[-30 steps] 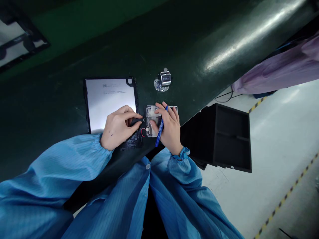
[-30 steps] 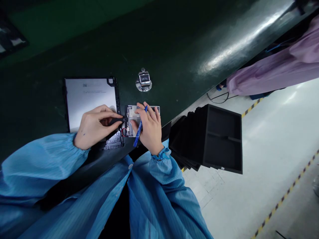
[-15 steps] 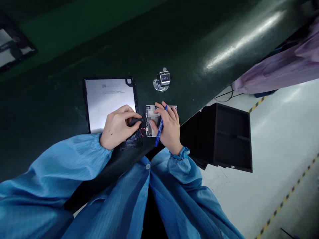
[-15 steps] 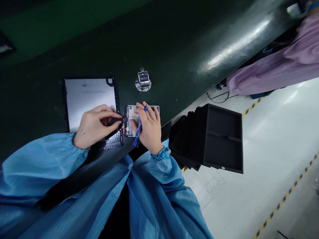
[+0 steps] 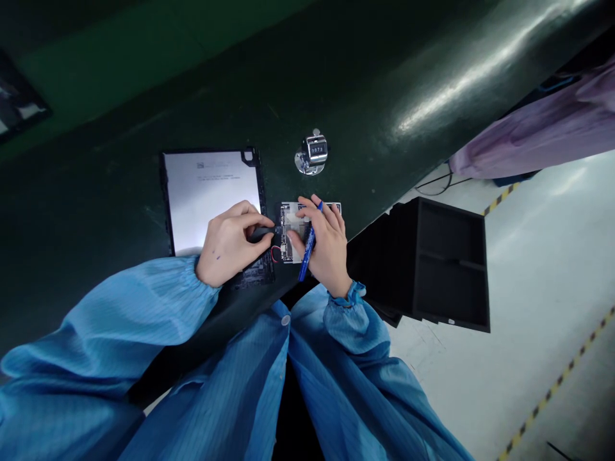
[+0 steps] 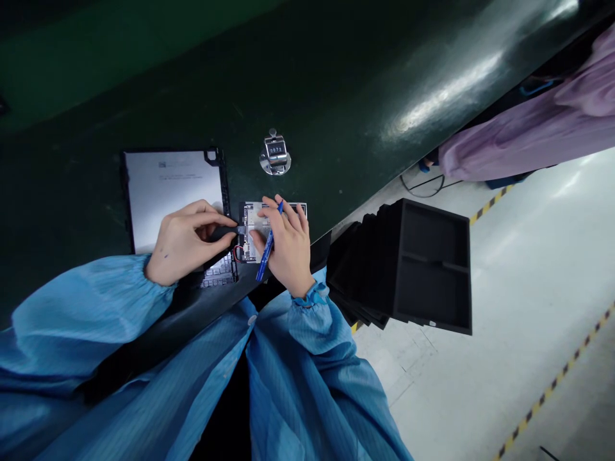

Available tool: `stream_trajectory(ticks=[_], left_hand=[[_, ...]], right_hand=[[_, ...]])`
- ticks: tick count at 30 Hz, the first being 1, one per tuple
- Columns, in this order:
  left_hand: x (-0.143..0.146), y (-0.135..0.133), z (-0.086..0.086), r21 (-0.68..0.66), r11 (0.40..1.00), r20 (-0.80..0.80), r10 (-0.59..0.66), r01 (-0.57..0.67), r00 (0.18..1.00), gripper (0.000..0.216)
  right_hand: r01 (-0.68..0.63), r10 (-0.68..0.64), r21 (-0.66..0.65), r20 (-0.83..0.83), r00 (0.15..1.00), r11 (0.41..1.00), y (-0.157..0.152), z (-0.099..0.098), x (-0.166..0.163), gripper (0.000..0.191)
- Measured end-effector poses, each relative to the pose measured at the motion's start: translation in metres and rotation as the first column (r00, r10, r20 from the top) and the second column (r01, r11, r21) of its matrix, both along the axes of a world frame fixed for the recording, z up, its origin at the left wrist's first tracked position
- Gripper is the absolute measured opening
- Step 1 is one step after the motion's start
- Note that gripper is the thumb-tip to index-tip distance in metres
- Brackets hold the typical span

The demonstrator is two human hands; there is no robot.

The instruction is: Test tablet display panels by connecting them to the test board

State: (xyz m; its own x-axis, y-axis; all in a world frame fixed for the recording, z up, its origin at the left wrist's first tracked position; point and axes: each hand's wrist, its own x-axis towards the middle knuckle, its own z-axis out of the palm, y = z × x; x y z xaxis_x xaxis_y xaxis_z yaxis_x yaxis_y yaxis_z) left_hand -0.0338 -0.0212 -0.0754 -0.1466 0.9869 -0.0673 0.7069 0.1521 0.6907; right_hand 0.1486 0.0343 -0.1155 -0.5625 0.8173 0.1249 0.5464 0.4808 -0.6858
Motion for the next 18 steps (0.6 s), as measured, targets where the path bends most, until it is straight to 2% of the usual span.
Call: stream_trajectory(ticks=[6, 12, 14, 16, 18], left_hand=[[-0.001, 0.0, 0.0, -0.003, 1.0, -0.015, -0.012, 0.012, 1.0, 0.014], [0.0, 0.002, -0.004, 0.005, 0.999, -0.06, -0.036, 0.037, 0.998, 0.015], [-0.005, 0.002, 0.001, -0.022, 0.996, -0.072, -0.086, 0.085, 0.994, 0.02], [-0.016, -0.003, 0.014, -0.025, 0.993, -0.072, -0.116, 0.115, 0.991, 0.036], [-0.032, -0.016, 0.032, -0.007, 1.0, -0.026, -0.027, 0.027, 0.999, 0.057]], right_hand=[[0.138, -0.141, -0.045, -0.051, 0.989, 0.989, 0.0, 0.0, -0.012, 0.021], [0.248, -0.249, -0.016, -0.089, 0.964, 0.969, -0.007, -0.002, -0.025, 0.028], [0.272, -0.277, -0.056, -0.21, 0.938, 0.961, -0.008, 0.001, -0.021, 0.03], [0.277, -0.301, -0.12, -0.342, 0.89, 0.953, -0.008, 0.006, -0.014, 0.028], [0.232, -0.275, -0.154, -0.408, 0.871, 0.961, -0.005, 0.014, -0.006, 0.025]])
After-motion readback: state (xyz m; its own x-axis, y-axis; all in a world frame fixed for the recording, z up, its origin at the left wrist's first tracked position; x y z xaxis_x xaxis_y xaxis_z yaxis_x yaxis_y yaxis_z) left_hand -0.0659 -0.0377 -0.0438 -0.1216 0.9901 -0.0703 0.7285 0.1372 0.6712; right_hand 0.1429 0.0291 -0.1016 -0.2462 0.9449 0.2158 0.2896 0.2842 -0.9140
